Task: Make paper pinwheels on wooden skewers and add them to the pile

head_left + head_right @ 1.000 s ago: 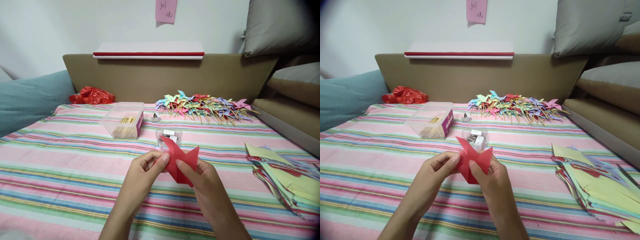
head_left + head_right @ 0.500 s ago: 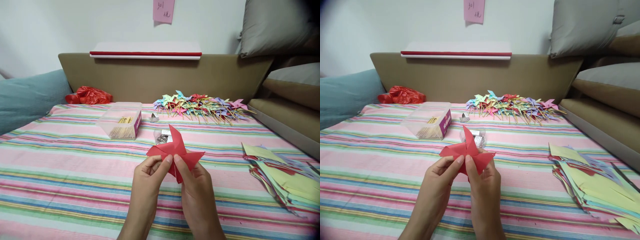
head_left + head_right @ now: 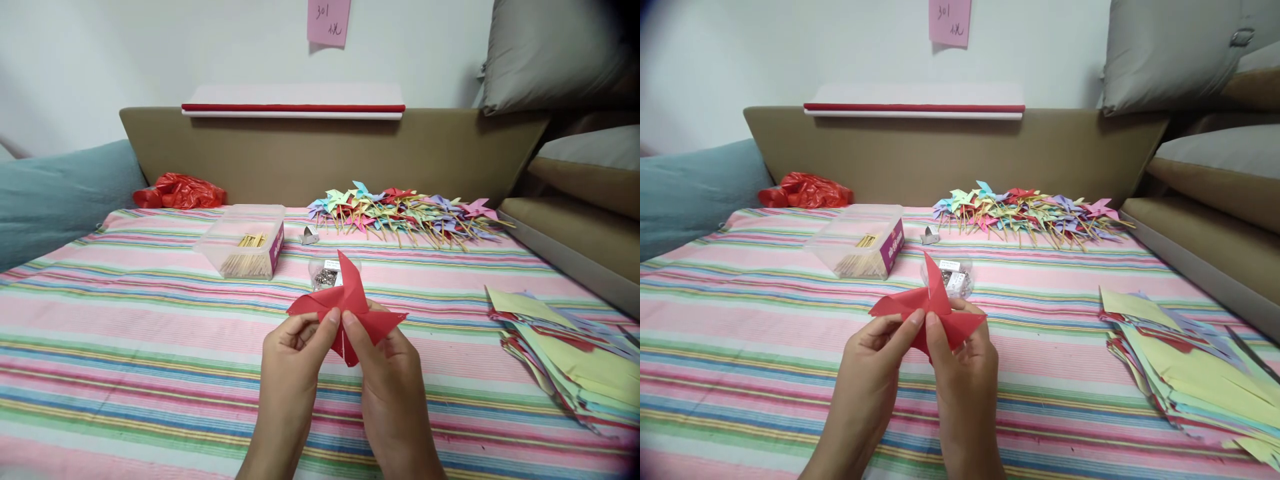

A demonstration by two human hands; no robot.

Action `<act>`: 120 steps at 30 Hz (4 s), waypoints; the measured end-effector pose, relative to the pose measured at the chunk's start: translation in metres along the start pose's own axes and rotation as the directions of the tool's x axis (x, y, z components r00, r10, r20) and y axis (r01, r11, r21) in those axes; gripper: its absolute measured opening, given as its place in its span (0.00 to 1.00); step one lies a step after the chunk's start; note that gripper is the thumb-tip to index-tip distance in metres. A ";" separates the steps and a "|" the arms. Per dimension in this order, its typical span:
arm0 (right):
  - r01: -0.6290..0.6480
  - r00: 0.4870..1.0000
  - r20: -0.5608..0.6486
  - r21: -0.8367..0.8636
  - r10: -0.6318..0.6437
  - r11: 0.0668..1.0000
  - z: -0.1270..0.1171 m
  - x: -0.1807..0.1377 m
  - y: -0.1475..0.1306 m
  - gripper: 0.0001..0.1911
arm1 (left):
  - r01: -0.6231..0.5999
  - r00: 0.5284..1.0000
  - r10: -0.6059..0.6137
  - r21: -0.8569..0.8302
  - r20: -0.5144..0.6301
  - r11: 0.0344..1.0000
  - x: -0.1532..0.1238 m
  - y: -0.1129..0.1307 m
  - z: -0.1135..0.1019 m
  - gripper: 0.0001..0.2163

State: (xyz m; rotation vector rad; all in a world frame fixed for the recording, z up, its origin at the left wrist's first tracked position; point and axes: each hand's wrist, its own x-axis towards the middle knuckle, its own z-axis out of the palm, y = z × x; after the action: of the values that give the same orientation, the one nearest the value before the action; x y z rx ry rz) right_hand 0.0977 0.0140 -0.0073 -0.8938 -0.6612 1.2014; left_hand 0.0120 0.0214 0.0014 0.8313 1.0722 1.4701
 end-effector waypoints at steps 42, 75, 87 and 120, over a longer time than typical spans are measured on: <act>0.387 0.921 0.212 -0.575 -0.325 0.721 -0.030 0.016 -0.019 0.08 | -0.011 1.000 0.010 0.171 0.005 0.985 0.000 0.010 -0.003 0.15; 0.387 0.920 0.171 -0.549 -0.353 0.741 -0.021 0.010 -0.015 0.08 | -0.016 0.999 0.012 0.110 0.036 0.994 -0.004 0.016 0.003 0.12; 0.433 0.890 0.154 -0.574 -0.428 0.694 -0.020 0.009 -0.013 0.05 | 0.009 0.995 -0.018 0.085 0.101 0.996 -0.003 0.007 -0.002 0.11; 0.395 0.912 0.120 -0.509 -0.391 0.764 -0.018 0.006 -0.012 0.09 | 0.017 1.000 -0.018 0.063 0.022 0.998 -0.001 0.008 -0.003 0.14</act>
State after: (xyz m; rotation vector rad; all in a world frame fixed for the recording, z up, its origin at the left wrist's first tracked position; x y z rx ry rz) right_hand 0.1202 0.0143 -0.0062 -1.1307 -1.1578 0.6407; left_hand 0.0067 0.0199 0.0079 0.8786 1.1108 1.4155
